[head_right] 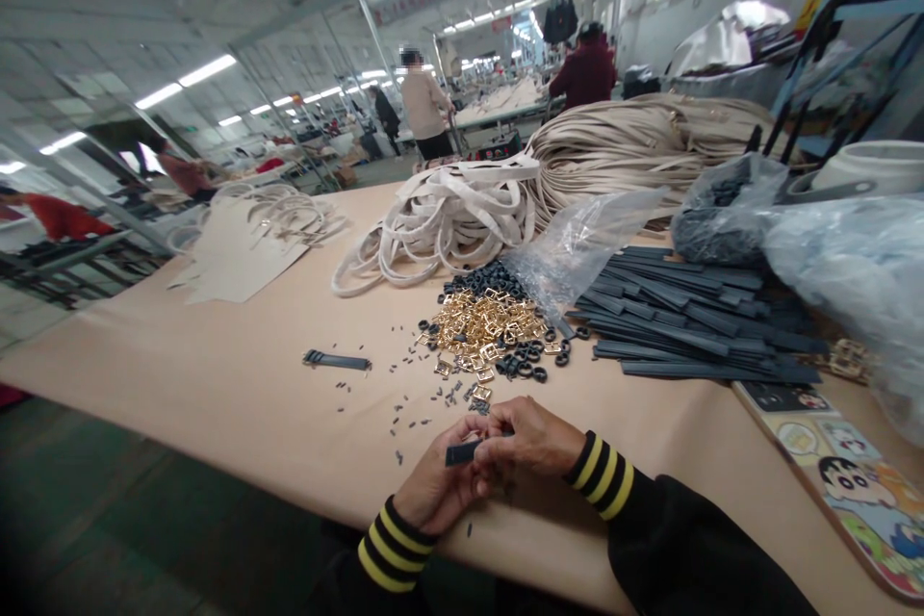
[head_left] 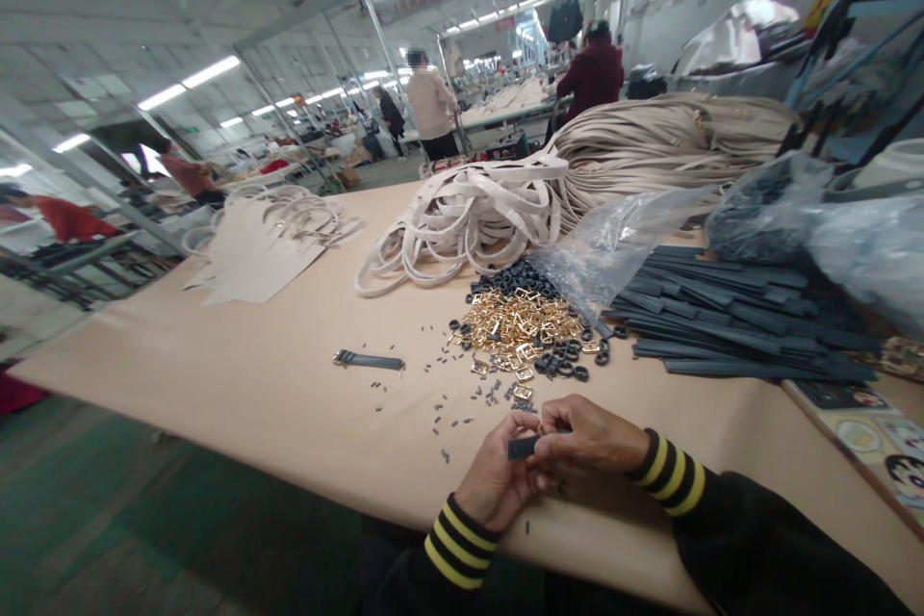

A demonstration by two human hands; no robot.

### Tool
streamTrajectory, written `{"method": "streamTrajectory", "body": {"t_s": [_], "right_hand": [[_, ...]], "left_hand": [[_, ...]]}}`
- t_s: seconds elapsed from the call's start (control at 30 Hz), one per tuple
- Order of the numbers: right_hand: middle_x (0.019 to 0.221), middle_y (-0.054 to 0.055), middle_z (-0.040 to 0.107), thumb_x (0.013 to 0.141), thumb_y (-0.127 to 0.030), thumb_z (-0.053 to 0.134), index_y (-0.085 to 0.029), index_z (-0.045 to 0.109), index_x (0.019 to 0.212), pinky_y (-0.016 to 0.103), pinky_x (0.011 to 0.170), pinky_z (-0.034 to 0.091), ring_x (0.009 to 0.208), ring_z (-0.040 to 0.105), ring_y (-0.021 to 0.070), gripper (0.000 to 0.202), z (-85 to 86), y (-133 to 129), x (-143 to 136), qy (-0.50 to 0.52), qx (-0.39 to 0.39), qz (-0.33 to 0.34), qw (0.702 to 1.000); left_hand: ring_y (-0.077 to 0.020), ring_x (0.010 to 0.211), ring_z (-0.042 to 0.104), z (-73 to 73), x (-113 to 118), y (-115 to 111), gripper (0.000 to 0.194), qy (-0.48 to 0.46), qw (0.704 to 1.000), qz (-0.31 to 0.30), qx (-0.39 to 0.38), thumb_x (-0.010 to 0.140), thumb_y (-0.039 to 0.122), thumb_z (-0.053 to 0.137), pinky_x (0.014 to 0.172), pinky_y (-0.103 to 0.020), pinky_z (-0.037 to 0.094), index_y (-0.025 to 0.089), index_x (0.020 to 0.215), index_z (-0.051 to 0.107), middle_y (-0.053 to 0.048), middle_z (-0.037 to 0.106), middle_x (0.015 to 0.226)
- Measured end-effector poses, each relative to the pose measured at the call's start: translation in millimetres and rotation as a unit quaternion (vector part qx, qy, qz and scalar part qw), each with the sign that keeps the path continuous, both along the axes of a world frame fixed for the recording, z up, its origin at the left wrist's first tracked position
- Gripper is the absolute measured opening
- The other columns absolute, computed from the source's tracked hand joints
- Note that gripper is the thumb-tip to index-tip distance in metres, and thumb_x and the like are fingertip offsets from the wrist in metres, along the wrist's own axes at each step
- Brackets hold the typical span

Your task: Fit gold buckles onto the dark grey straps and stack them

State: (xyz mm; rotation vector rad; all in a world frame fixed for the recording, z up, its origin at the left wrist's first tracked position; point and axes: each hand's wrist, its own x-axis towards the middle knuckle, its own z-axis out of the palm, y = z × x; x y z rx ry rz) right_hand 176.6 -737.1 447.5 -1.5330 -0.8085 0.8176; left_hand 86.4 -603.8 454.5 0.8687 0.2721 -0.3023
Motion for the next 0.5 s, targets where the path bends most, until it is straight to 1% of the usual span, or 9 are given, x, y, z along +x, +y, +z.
{"method": "streamTrajectory", "body": {"t_s": [0.07,0.17,0.27,0.33,0.43,0.5], "right_hand": [[0.051,-0.005,0.049,0.069,-0.03,0.062,-0.016,0.041,0.058,0.016,0.043,0.029,0.046,0.042,0.0064,0.028,-0.1,1.1,-2.2,0.026,-0.002,0.026,0.999],[0.051,-0.004,0.051,0.069,-0.033,0.062,-0.015,0.042,0.058,0.016,0.043,0.032,0.046,0.045,0.0073,0.029,-1.4,2.4,-4.6,0.044,-0.008,0.048,0.998],[0.053,-0.003,0.052,0.068,-0.034,0.063,-0.014,0.045,0.057,0.016,0.044,0.032,0.048,0.046,0.0075,0.029,-2.1,1.6,-4.6,0.027,-0.019,0.045,0.998],[0.054,-0.002,0.053,0.072,-0.036,0.059,-0.013,0.051,0.059,0.016,0.045,0.033,0.048,0.046,0.0073,0.028,-0.3,-0.4,-3.2,0.021,-0.024,0.067,0.997],[0.056,-0.001,0.054,0.08,-0.039,0.049,-0.01,0.061,0.073,0.016,0.046,0.033,0.047,0.045,0.0066,0.032,6.1,-4.5,0.1,0.023,-0.027,0.126,0.991],[0.058,-0.001,0.054,0.079,-0.041,0.049,-0.01,0.062,0.081,0.016,0.046,0.032,0.048,0.044,0.0065,0.033,10.3,-6.4,2.0,0.006,-0.031,0.144,0.989]], "left_hand": [[-0.005,0.049,0.05,-1.4,0.1,2.4,0.023,0.011,0.999,-0.028,0.011,0.069,0.022,0.065,0.044,-0.015,0.04,0.014,0.086,0.051,0.001,0.053,0.066],[-0.0052,0.044,0.048,-6.4,-0.8,7.6,0.023,0.025,0.998,-0.053,0.005,0.069,0.026,0.065,0.043,-0.015,0.041,0.012,0.08,0.05,0.002,0.049,0.055],[-0.0057,0.045,0.049,-11.2,-1.3,11.8,0.026,0.022,0.998,-0.052,-0.002,0.067,0.026,0.067,0.043,-0.016,0.042,0.013,0.075,0.047,0.002,0.051,0.057],[-0.006,0.046,0.049,-12.8,-0.7,14.0,0.027,0.018,0.998,-0.057,0.007,0.067,0.028,0.067,0.043,-0.015,0.041,0.013,0.074,0.046,0.001,0.052,0.058],[-0.0057,0.046,0.049,-12.1,1.4,16.5,0.029,0.003,0.997,-0.05,0.062,0.068,0.033,0.065,0.044,-0.015,0.04,0.013,0.073,0.045,0.0,0.053,0.058],[-0.006,0.046,0.049,-9.5,3.1,17.2,0.03,-0.026,0.989,-0.036,0.141,0.07,0.036,0.062,0.045,-0.016,0.039,0.013,0.073,0.044,0.0,0.054,0.058]]}}
